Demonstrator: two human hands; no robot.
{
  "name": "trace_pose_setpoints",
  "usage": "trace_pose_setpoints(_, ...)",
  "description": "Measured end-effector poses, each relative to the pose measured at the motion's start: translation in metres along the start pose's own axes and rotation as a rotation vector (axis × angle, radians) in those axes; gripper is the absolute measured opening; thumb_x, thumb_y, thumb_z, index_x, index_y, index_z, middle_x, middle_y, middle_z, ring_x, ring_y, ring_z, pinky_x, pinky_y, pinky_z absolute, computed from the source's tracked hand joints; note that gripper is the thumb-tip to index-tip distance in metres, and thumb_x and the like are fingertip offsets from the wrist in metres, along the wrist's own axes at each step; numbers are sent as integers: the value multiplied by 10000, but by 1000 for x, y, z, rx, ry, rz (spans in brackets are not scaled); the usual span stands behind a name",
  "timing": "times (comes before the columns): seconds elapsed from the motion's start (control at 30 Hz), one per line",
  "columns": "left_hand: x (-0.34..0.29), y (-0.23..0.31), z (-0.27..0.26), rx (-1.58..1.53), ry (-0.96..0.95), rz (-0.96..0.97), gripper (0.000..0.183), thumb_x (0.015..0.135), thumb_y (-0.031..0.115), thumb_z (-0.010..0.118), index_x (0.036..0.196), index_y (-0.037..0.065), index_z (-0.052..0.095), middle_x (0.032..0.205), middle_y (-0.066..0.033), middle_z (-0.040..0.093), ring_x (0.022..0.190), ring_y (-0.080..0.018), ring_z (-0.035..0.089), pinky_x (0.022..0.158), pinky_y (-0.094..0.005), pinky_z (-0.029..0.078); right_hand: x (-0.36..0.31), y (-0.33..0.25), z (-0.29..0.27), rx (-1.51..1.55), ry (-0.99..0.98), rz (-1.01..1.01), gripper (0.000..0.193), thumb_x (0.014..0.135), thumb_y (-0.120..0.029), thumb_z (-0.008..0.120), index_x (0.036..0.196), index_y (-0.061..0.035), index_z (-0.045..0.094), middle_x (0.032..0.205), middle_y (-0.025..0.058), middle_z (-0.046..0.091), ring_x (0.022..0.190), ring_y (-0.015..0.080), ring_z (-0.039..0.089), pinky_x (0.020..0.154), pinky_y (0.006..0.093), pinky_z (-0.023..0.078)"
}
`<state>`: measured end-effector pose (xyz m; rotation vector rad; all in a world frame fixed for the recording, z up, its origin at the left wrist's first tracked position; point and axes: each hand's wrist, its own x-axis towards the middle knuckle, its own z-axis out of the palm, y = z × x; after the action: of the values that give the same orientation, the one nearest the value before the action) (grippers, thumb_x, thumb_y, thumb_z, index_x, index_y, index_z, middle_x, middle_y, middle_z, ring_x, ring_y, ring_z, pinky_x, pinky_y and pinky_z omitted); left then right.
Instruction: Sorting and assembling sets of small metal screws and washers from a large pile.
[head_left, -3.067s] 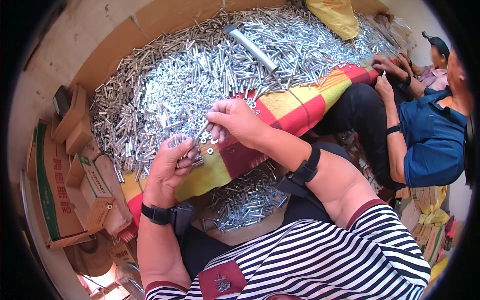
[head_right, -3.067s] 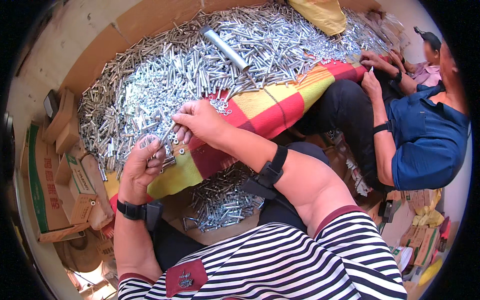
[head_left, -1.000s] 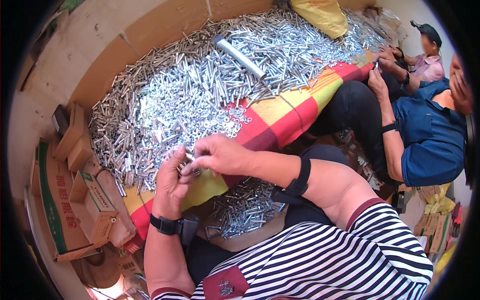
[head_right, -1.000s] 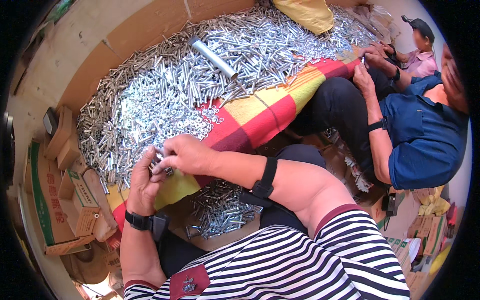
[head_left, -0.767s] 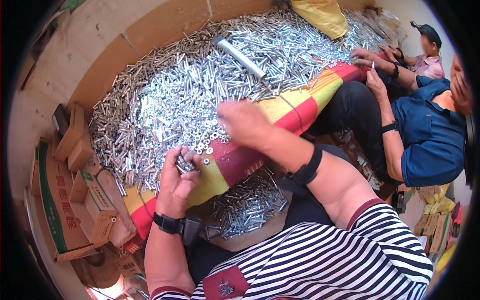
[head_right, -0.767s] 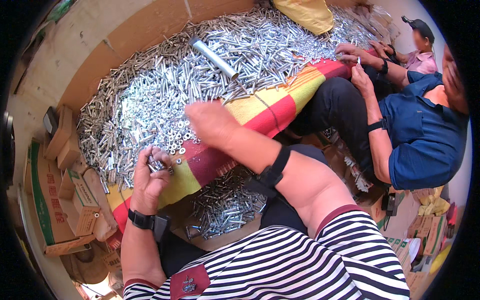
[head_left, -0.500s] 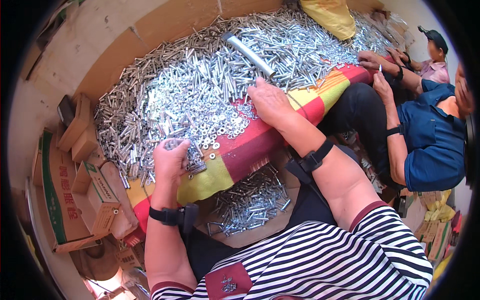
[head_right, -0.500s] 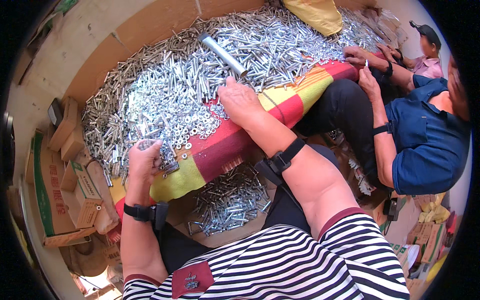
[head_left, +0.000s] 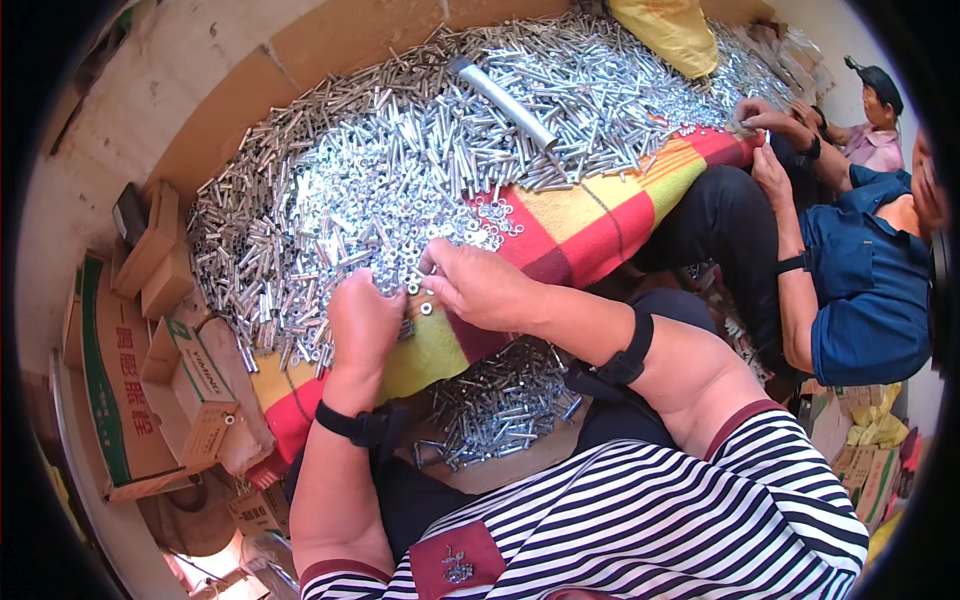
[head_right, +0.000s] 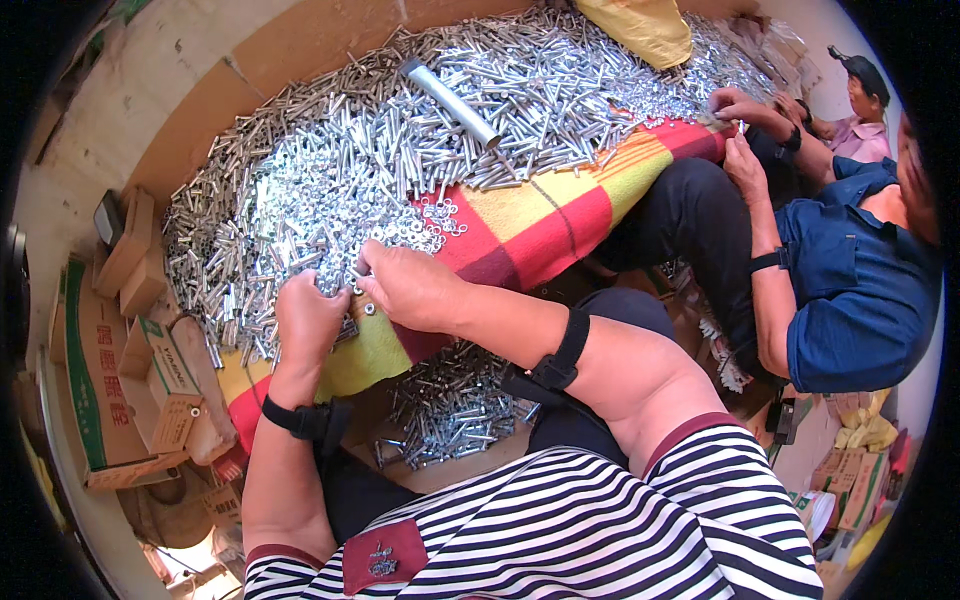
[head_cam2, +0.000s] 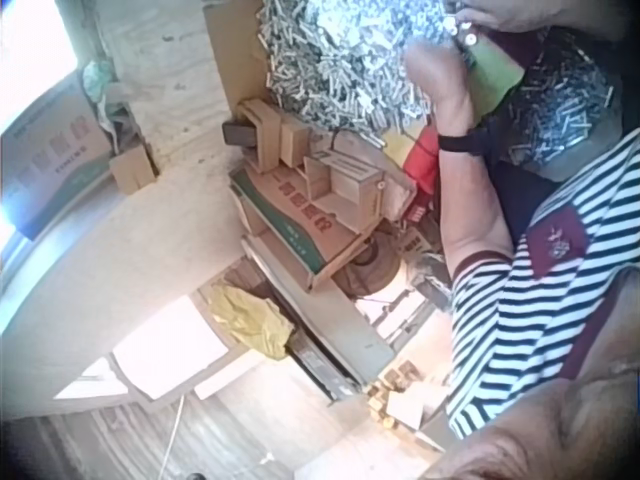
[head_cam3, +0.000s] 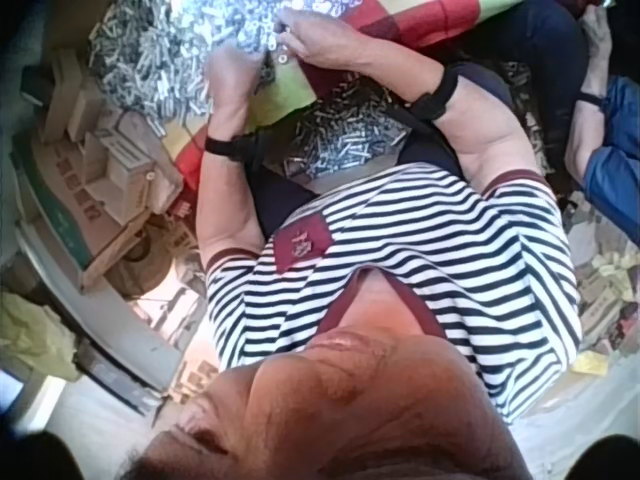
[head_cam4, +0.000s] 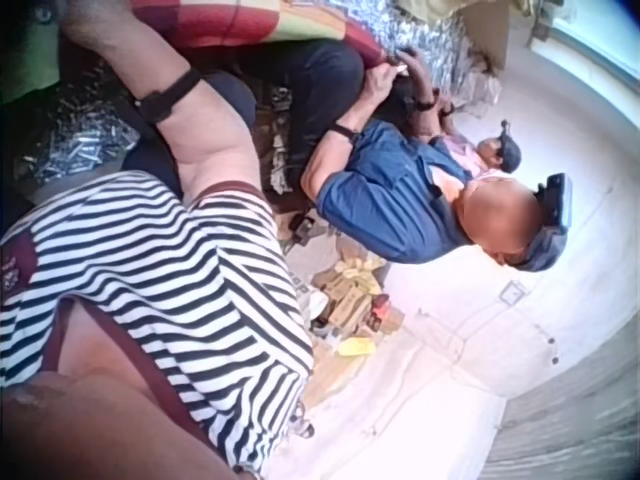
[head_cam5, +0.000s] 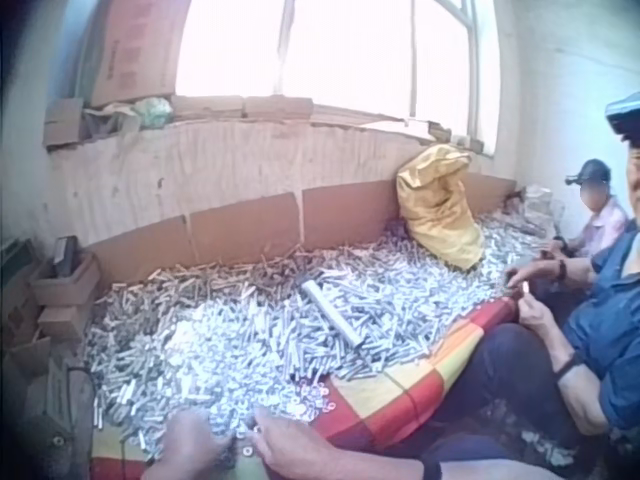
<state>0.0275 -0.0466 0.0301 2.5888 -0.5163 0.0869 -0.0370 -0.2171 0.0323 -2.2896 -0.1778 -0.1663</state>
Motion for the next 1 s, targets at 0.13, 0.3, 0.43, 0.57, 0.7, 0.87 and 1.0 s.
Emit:
trace_pose_setpoints(0.13,8,-9,3,-118,22,-56,287,688,188,733,673,-45,567,656,-213,613,597,-353,618,589,-426,489,-2,-4,2,187,-15,-68,179,878,-93,542,1027,1,515,708,157,586,639,298,583,595,409,442)
trace_pose_setpoints(0.3,5,-14,-13,-1552,-327,-639,91,892,81,537,823,59,482,683,-19,499,472,-46,423,314,-149,233,-8,-16,-3,257,-30,-97,184,845,-66,552,1012,8,530,630,113,555,560,219,546,543,362,421)
trace_pose_setpoints(0.43,0,-11,-8,-1726,-380,-750,112,903,103,551,819,59,490,685,-15,499,473,-56,425,311,-161,260,-8,-14,0,298,-29,-93,203,833,-63,569,1019,12,538,597,90,546,541,175,550,508,336,409)
trace_pose_setpoints(0.57,-1,-14,-7,-1809,-430,-739,132,904,111,552,796,73,486,654,5,471,462,-53,410,310,-160,258,-9,-22,2,368,40,14,243,845,-60,576,1075,11,544,600,78,553,517,131,554,487,305,413)
trace_pose_setpoints(0.7,-12,-5,-1,-1659,-520,-694,157,892,175,580,795,88,494,658,1,482,472,-59,438,306,-151,281,-15,-39,-8,676,1,238,294,874,-121,615,1129,5,541,598,87,552,533,164,593,506,340,451)
trace_pose_setpoints(0.87,-19,-2,-3,-2019,-705,-774,175,834,188,522,830,15,553,816,-101,589,505,-119,490,315,-167,316,1,-8,-21,-148,190,-252,194,881,-215,588,975,-45,585,754,192,597,729,375,605,614,437,472)
trace_pose_setpoints(1.0,-13,-17,-15,-2193,-497,-727,176,810,96,529,913,-40,569,1065,-191,584,578,-167,525,321,-185,369,17,41,-56,-736,154,31,103,781,-81,557,848,-74,634,825,155,624,797,337,655,687,433,532)
